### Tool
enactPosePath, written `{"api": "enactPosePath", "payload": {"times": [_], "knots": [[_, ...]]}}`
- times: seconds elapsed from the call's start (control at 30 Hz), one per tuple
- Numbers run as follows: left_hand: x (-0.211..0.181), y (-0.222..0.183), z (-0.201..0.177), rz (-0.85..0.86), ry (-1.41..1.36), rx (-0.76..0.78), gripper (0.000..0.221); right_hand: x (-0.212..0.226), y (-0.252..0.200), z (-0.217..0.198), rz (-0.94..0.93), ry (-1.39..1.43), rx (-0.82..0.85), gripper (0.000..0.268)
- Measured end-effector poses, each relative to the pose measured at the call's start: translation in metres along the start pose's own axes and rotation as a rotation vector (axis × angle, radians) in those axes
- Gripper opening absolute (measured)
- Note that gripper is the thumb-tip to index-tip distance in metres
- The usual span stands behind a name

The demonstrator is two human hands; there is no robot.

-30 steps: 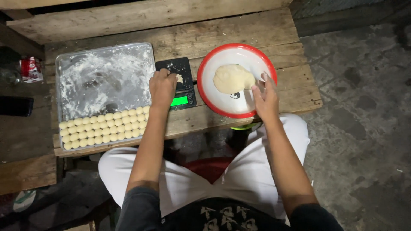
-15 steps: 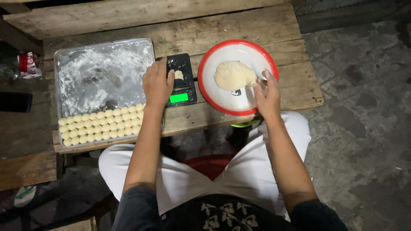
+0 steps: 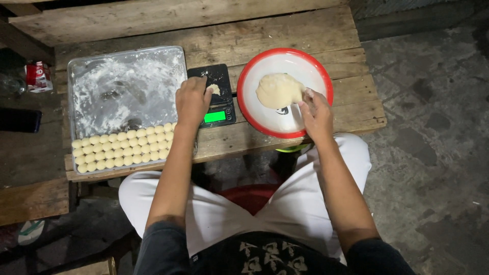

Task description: Portioning dough by weighing small pieces on a digital scale and rolling them into uniform balls.

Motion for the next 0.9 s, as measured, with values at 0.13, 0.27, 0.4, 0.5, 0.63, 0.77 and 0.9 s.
{"api": "enactPosePath", "payload": {"times": [0.13,0.27,0.4,0.5,0.63,0.77,0.9], "knots": [[0.003,0.002,0.015,0.014,0.082,0.05,0.028,0.001,0.002,0.001,-0.016,-0.018,0.008,0.036],[0.003,0.004,0.013,0.041,0.044,-0.053,0.01,0.003,0.002,-0.001,-0.013,-0.006,-0.002,0.035],[-0.003,0.007,-0.013,-0.023,-0.149,-0.133,0.009,0.011,0.002,-0.002,-0.05,0.001,0.002,0.032],[-0.009,0.006,-0.022,-0.144,-0.466,-0.064,0.021,0.013,0.002,-0.001,-0.065,-0.038,-0.002,0.031],[-0.047,0.001,-0.005,-0.183,-0.87,0.025,0.021,0.031,-0.001,0.01,-0.137,-0.003,0.015,0.033],[-0.091,-0.017,0.023,-0.201,-1.101,0.28,0.018,0.036,-0.01,0.035,-0.3,-0.04,0.052,0.038],[-0.12,-0.028,0.029,-0.181,-1.132,0.373,0.016,0.049,-0.018,0.048,-0.477,-0.079,0.045,0.036]]}}
Point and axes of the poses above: each hand's wrist, its own y-axis towards the middle knuckle, its own z-axis out of the palm, x = y × z, the point moved 5 cm from there along y, towards the middle knuckle, and after that the axes turned 7 degrees about -y, right-handed, at the moved point
